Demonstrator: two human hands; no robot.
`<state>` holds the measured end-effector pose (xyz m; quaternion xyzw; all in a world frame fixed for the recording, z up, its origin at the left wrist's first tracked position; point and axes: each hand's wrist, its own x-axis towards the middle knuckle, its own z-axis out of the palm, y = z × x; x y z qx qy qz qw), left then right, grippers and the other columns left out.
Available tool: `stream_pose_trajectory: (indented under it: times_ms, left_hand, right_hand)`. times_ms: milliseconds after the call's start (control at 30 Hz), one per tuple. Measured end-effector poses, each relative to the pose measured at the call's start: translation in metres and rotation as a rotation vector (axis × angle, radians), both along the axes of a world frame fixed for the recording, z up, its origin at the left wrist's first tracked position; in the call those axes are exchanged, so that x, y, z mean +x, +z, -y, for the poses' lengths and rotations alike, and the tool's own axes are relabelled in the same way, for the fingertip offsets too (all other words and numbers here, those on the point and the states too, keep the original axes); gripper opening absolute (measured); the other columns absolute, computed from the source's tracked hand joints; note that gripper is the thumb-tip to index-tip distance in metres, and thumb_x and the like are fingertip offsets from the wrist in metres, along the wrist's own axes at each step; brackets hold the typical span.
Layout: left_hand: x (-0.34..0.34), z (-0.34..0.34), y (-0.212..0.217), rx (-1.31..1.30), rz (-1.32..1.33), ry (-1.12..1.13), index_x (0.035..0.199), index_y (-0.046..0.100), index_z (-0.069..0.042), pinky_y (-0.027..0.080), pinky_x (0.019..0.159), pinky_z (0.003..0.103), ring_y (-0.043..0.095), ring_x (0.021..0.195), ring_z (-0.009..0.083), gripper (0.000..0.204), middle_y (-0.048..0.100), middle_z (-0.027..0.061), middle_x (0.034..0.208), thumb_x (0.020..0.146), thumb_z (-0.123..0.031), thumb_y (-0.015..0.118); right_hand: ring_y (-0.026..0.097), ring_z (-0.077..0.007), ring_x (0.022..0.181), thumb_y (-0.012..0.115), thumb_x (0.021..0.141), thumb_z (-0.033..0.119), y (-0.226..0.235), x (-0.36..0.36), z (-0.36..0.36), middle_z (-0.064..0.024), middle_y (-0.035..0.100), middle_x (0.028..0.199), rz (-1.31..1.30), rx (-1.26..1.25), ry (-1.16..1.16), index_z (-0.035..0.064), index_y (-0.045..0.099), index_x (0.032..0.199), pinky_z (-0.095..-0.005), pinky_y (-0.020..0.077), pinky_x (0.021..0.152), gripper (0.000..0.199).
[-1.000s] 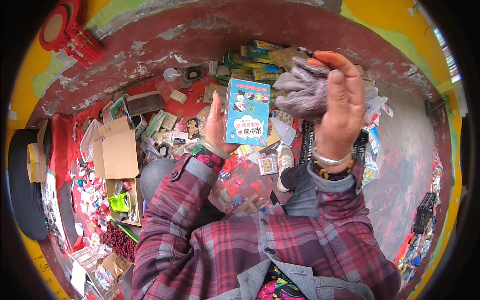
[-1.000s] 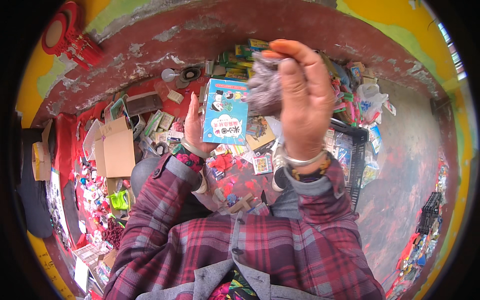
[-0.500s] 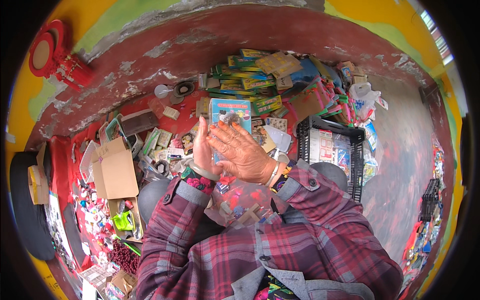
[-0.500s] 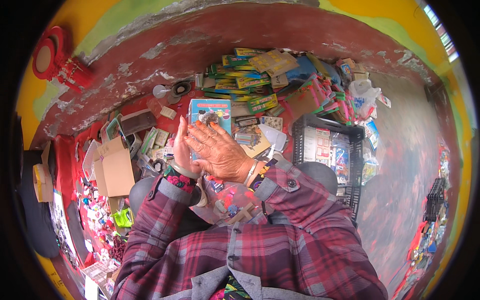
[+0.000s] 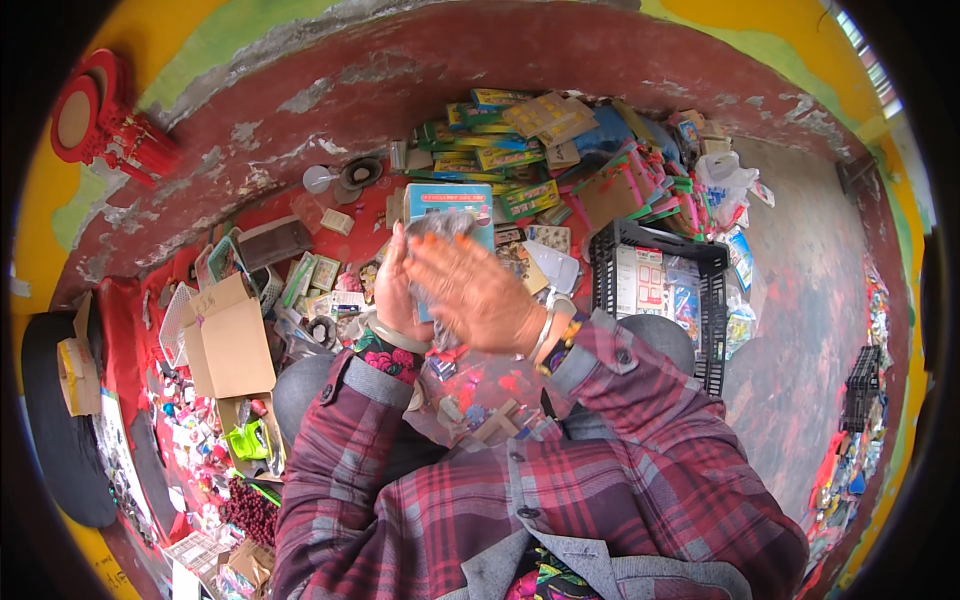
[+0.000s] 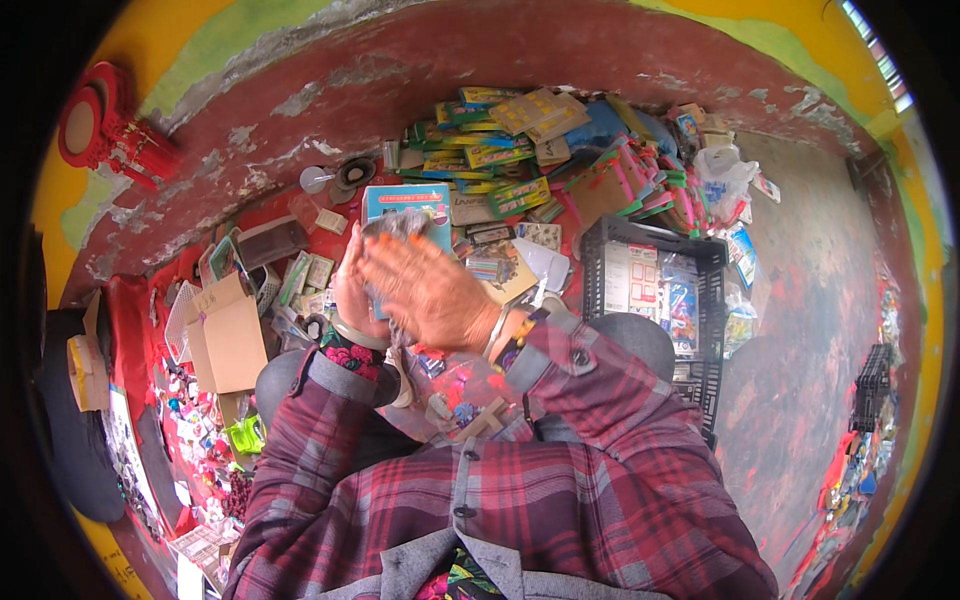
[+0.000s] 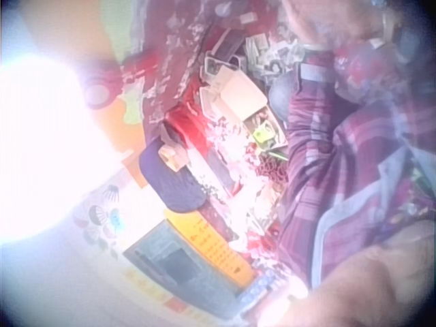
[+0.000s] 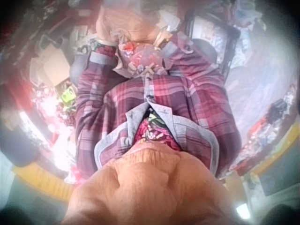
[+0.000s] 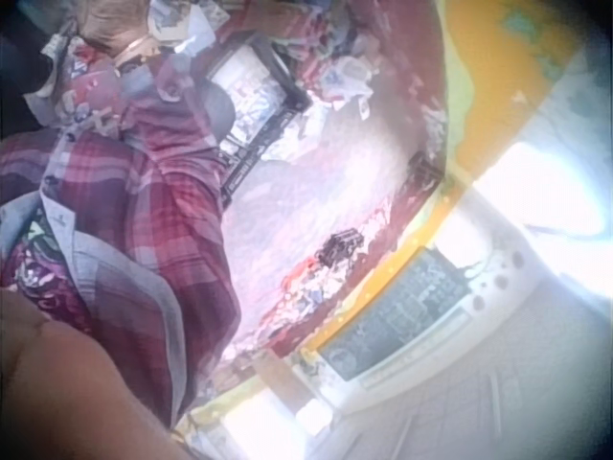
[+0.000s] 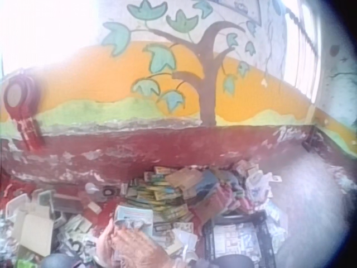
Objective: The person sits on the floor and wipes various small items, including cards, boxes, and plastic containers, using a cloth. They repeatedly pick up items from a cluttered pile, wipe them, and place them into a black crate.
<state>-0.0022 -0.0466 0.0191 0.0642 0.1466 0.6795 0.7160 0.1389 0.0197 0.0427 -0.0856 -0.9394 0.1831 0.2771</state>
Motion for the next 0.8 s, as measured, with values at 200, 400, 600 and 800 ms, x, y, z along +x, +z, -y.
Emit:
stream_pose_trajectory:
  times_ms: [200, 400, 600, 800]
  left_hand:
    - [0.018, -0.007, 0.021, 0.067, 0.112, -0.005, 0.134, 0.038, -0.008, 0.033, 0.103, 0.046, 0.044, 0.121, 0.0287, 0.049, 0.043, 0.012, 0.135, 0.096, -0.039, 0.029]
    - [-0.002, -0.004, 0.03, 0.145, -0.034, 0.018, 0.13, 0.043, -0.008, 0.035, 0.101, 0.045, 0.049, 0.115, 0.0285, 0.048, 0.051, 0.0135, 0.127, 0.096, -0.038, 0.03]
    - [0.023, 0.001, 0.016, 0.048, 0.152, -0.018, 0.125, 0.047, -0.006, 0.043, 0.094, 0.039, 0.055, 0.108, 0.0243, 0.043, 0.055, 0.0098, 0.121, 0.096, -0.034, 0.034]
    - [0.018, -0.003, 0.0, -0.062, -0.003, -0.086, 0.123, 0.047, -0.007, 0.047, 0.087, 0.032, 0.056, 0.101, 0.0153, 0.038, 0.055, 0.0039, 0.116, 0.089, -0.021, 0.056]
  right_hand:
    - [0.034, -0.0271, 0.13, 0.049, 0.086, 0.021, -0.001, 0.003, -0.039, -0.0144, 0.037, 0.139, -0.129, -0.087, -0.282, 0.0066, 0.043, 0.131, -0.0433, 0.0236, 0.106, 0.048]
    - [0.031, -0.0271, 0.132, 0.05, 0.086, 0.022, 0.005, 0.001, 0.007, -0.014, 0.036, 0.14, 0.036, 0.033, 0.037, 0.0052, 0.041, 0.132, -0.0429, 0.0215, 0.108, 0.05]
    - [0.037, -0.0267, 0.128, 0.047, 0.09, 0.021, 0.009, 0.004, -0.036, -0.0139, 0.04, 0.137, -0.126, -0.041, -0.255, 0.0049, 0.043, 0.131, -0.0374, 0.0277, 0.105, 0.044]
    - [0.04, -0.0257, 0.126, 0.044, 0.095, 0.024, -0.011, 0.004, -0.039, -0.0145, 0.043, 0.134, -0.325, -0.409, -0.293, 0.0025, 0.041, 0.131, -0.0309, 0.0309, 0.102, 0.043]
